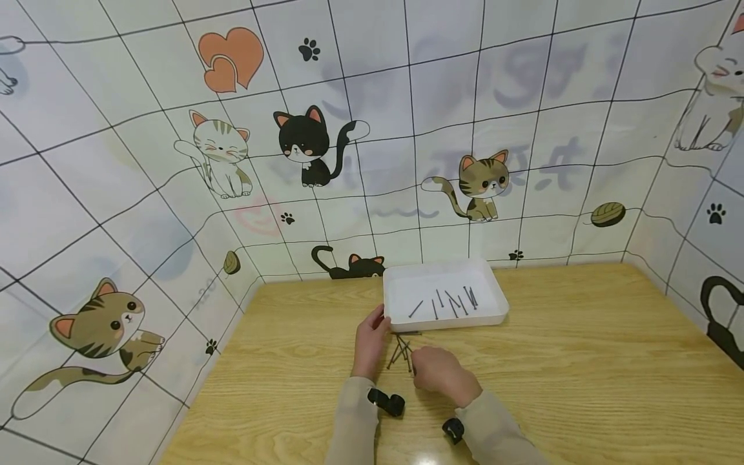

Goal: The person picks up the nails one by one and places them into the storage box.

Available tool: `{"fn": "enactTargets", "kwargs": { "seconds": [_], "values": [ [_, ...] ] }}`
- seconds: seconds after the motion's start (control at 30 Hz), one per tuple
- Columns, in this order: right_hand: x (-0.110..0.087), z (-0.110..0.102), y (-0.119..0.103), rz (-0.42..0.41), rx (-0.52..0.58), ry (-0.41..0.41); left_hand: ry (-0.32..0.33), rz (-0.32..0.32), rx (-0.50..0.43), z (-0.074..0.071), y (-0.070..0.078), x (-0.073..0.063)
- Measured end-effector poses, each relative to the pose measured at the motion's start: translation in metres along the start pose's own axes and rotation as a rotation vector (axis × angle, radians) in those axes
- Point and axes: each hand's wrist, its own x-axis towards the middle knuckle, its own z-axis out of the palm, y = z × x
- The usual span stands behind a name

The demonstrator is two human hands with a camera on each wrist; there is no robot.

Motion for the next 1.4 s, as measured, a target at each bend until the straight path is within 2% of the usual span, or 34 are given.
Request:
{"fn": "enactTargets", "kwargs": {
  "seconds": [0.2,0.47,0.7,0.8,0.93,1.03,1.17,1.3,1.4],
  "values": [
    [0.002,-0.001,0.006,-0.025,0.011,0.031,-0.013,0.007,-0.015,-0.001,0.002,-0.001],
    [0.005,-0.002,0.010,-0.010,0.051,0.028,0.019,0.005,0.033,-0.001,0.000,-0.003],
    [0.010,-0.005,0.016,-0.005,0.107,0.079,0.024,0.005,0.038,-0.002,-0.001,-0.002],
    [0.012,-0.007,0.019,-0.003,0.123,0.117,0.006,0.002,0.017,-0.004,0.003,-0.004],
    [0.015,-0.008,0.022,0.000,0.163,0.170,-0.015,0.002,0.005,-0.006,0.018,-0.013],
    [0.016,-0.010,0.024,0.010,0.227,0.205,-0.008,0.008,0.009,-0.005,0.016,-0.013],
    [0.019,-0.013,0.027,0.033,0.346,0.272,0.008,0.017,0.010,-0.002,0.002,-0.005],
    [0.022,-0.015,0.031,0.046,0.419,0.354,0.014,0.009,0.031,-0.001,0.002,-0.001],
    [0.024,-0.015,0.034,0.058,0.491,0.378,0.014,0.013,0.040,-0.001,0.003,0.000]
  ]
}}
